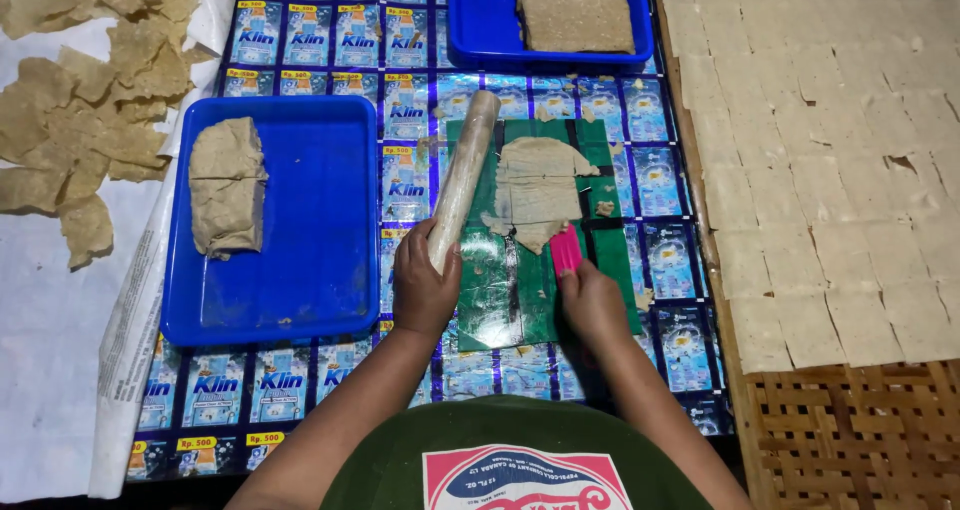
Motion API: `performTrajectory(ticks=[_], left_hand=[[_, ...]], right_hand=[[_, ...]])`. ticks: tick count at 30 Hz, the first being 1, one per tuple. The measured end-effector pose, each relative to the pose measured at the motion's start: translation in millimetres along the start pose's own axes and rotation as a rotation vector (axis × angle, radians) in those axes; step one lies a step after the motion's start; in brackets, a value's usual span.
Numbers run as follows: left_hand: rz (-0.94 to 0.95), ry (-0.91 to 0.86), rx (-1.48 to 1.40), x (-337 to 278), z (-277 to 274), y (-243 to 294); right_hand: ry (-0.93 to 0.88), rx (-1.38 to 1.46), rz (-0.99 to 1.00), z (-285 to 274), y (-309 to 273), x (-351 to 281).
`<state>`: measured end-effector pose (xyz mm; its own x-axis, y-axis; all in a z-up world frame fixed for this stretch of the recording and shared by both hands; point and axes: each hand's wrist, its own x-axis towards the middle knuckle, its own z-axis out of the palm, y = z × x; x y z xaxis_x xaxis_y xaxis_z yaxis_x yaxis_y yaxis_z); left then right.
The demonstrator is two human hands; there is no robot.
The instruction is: Flatten dough with a rolling pin and a scraper to make thin crackers and place them on a tray.
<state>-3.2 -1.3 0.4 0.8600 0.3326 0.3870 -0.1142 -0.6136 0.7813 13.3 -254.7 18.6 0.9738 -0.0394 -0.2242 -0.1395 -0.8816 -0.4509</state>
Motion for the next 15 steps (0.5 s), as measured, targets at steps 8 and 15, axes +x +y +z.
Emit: performTrajectory(ticks=[8, 15], left_hand=[[-0.002, -0.001, 0.011, -3, -1, 0], [-0.007, 0.01, -0.018, -2, 2, -4]], right_hand=[[-0.046, -0.303, -0.297, -30, -57, -45], [-0.031, -0.252, -0.092, -47, -44, -37]])
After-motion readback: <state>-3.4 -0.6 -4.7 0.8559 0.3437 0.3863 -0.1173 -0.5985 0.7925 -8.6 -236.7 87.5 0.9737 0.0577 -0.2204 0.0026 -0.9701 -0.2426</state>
